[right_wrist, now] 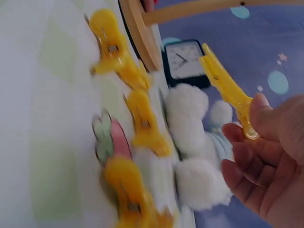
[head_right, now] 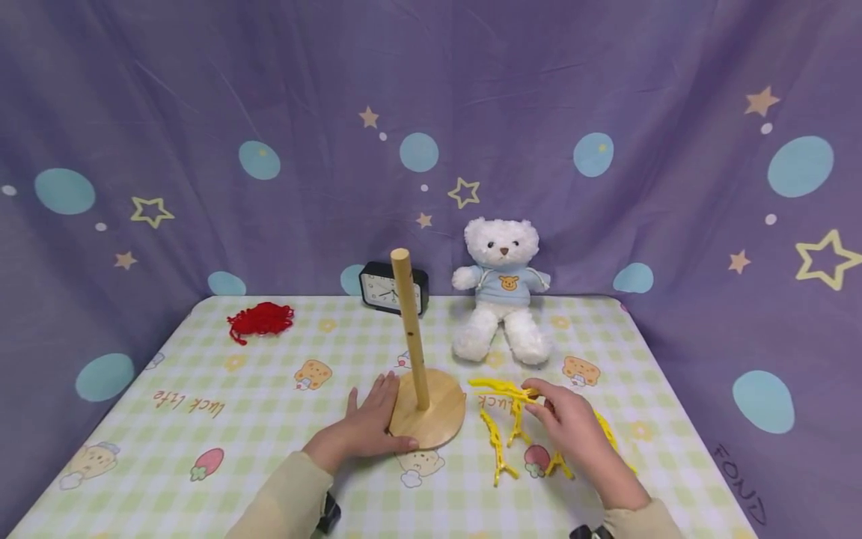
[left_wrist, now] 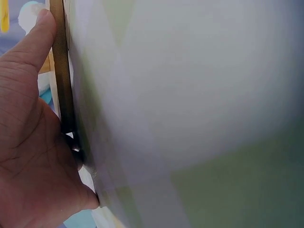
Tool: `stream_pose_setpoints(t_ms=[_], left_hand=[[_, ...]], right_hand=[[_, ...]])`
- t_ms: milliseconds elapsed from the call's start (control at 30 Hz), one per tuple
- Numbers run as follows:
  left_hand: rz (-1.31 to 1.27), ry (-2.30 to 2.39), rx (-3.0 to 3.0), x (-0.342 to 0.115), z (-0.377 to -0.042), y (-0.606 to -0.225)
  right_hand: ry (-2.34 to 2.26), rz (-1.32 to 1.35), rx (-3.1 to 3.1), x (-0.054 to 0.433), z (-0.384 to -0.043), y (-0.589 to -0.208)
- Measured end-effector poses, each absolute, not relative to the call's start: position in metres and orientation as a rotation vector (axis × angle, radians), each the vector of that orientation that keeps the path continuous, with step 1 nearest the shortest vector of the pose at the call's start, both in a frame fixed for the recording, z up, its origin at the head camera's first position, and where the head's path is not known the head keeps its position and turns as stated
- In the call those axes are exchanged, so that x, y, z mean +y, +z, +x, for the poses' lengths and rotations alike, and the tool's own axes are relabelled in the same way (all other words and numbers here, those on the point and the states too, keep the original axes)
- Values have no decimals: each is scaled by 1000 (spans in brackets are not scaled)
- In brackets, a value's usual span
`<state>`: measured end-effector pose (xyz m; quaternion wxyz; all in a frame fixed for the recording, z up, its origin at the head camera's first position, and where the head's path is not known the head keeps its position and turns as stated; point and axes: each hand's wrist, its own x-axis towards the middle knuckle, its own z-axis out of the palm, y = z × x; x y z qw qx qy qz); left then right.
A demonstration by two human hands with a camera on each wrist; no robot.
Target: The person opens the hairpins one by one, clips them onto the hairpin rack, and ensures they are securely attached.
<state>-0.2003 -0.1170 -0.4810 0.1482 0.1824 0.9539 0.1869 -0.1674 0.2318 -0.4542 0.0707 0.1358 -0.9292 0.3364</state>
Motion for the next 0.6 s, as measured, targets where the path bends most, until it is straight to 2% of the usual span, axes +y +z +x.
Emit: stream_pose_setpoints(t_ms=[600], left_hand=[[497,510,2729,-115,-201,-480]], right_hand=[[1121,493,-2671,167,-191,-472]])
